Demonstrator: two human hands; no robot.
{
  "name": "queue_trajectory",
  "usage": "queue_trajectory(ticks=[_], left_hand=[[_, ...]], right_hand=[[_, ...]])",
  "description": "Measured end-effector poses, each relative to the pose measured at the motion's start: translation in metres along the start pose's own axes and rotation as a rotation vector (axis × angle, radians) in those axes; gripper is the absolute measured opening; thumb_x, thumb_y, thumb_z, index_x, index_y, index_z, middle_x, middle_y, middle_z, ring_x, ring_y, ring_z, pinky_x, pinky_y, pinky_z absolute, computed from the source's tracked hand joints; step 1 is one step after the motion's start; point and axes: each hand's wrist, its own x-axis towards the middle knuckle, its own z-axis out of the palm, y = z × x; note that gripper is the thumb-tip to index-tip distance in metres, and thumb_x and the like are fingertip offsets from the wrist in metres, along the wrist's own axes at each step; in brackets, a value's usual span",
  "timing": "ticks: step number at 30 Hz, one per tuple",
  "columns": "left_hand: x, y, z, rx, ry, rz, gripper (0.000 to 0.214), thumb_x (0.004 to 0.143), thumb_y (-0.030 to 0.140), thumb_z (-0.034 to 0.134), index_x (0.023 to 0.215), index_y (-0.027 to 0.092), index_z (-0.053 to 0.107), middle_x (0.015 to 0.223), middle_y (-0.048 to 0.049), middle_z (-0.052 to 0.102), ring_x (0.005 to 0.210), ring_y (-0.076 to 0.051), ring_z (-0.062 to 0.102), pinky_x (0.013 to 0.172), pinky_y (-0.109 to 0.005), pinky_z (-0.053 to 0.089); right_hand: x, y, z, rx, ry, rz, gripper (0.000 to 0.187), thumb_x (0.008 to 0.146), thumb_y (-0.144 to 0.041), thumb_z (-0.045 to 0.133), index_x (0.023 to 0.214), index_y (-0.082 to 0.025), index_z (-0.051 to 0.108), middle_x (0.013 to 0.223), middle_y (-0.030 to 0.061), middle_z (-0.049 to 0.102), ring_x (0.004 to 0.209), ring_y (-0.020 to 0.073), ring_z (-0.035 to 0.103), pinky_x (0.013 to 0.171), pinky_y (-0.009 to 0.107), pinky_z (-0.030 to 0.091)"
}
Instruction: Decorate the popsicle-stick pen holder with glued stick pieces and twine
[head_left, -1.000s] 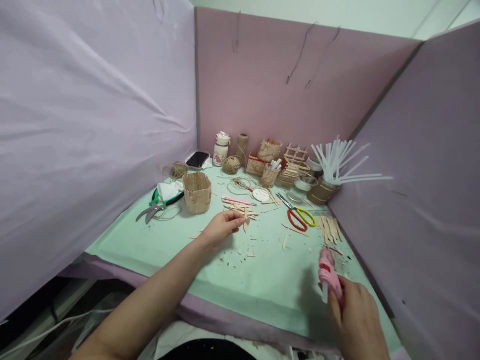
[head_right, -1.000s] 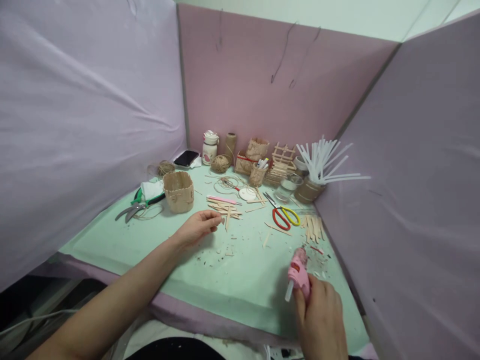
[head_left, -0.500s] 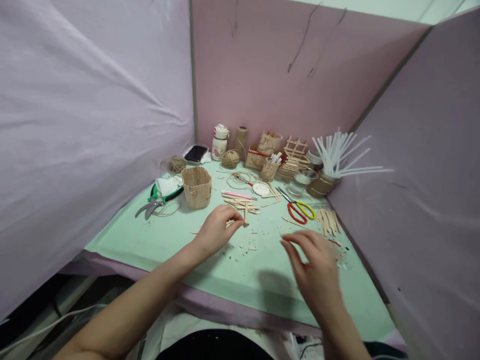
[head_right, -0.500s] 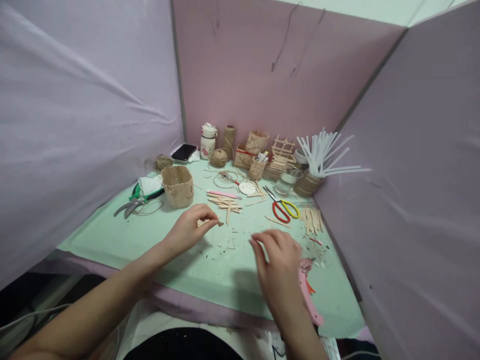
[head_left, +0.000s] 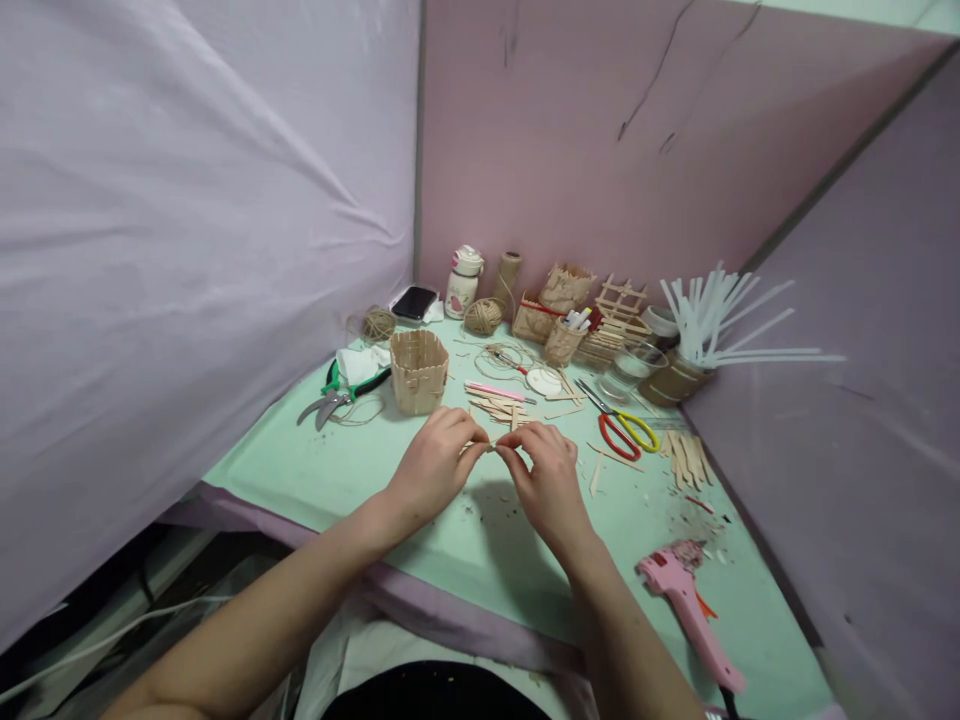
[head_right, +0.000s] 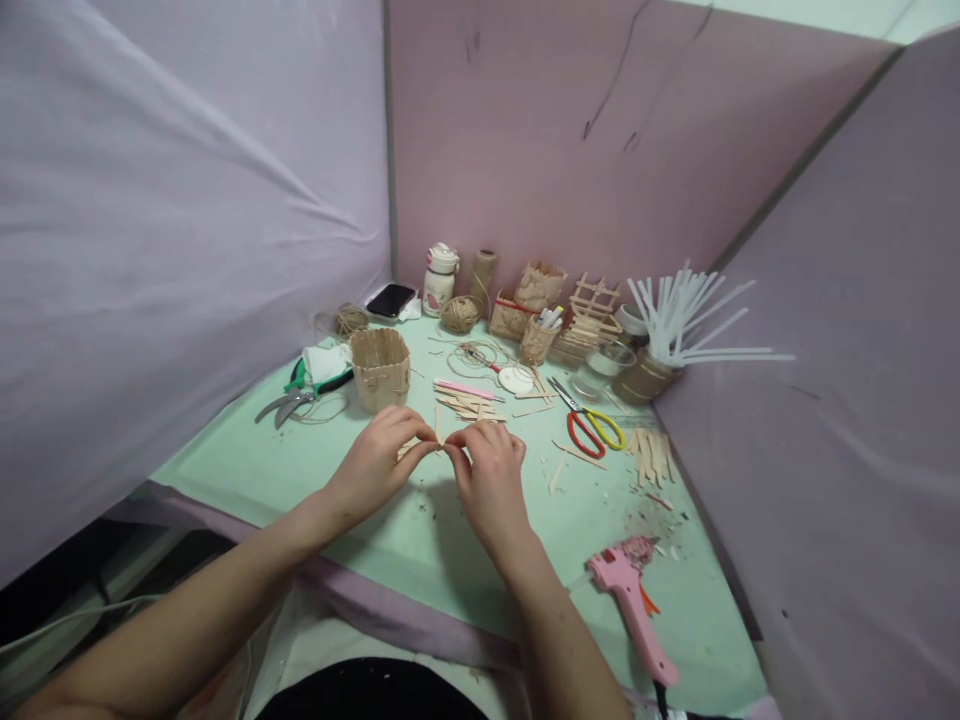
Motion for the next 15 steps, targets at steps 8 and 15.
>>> queue_trajectory(ticks=[8, 15], left_hand=[[0.015, -0.006, -0.038, 0.231, 0.05, 0.013, 0.028, 0.083, 0.023, 0.059, 0.111, 0.022, 0.063, 0.109, -0.0102, 0.063, 0.107, -0.027, 0.052, 0.094, -0.04, 0.036], [0.071, -0.024, -0.107, 0.809, -0.28, -0.092, 0.035, 0.073, 0.016, 0.063, 0.108, 0.019, 0.063, 0.114, -0.0128, 0.065, 0.113, -0.032, 0.052, 0.094, -0.044, 0.031]], right_hand=[[-0.001, 0.008, 0.008, 0.072, -0.008, 0.079, 0.017, 0.093, -0.029, 0.049, 0.081, -0.021, 0.059, 0.087, 0.0047, 0.064, 0.09, 0.0215, 0.054, 0.08, 0.036, 0.032], [0.02, 0.004, 0.021, 0.469, 0.033, 0.268, 0.018, 0.085, -0.034, 0.054, 0.078, -0.019, 0.062, 0.082, 0.0042, 0.065, 0.078, 0.0185, 0.055, 0.074, 0.031, 0.041]])
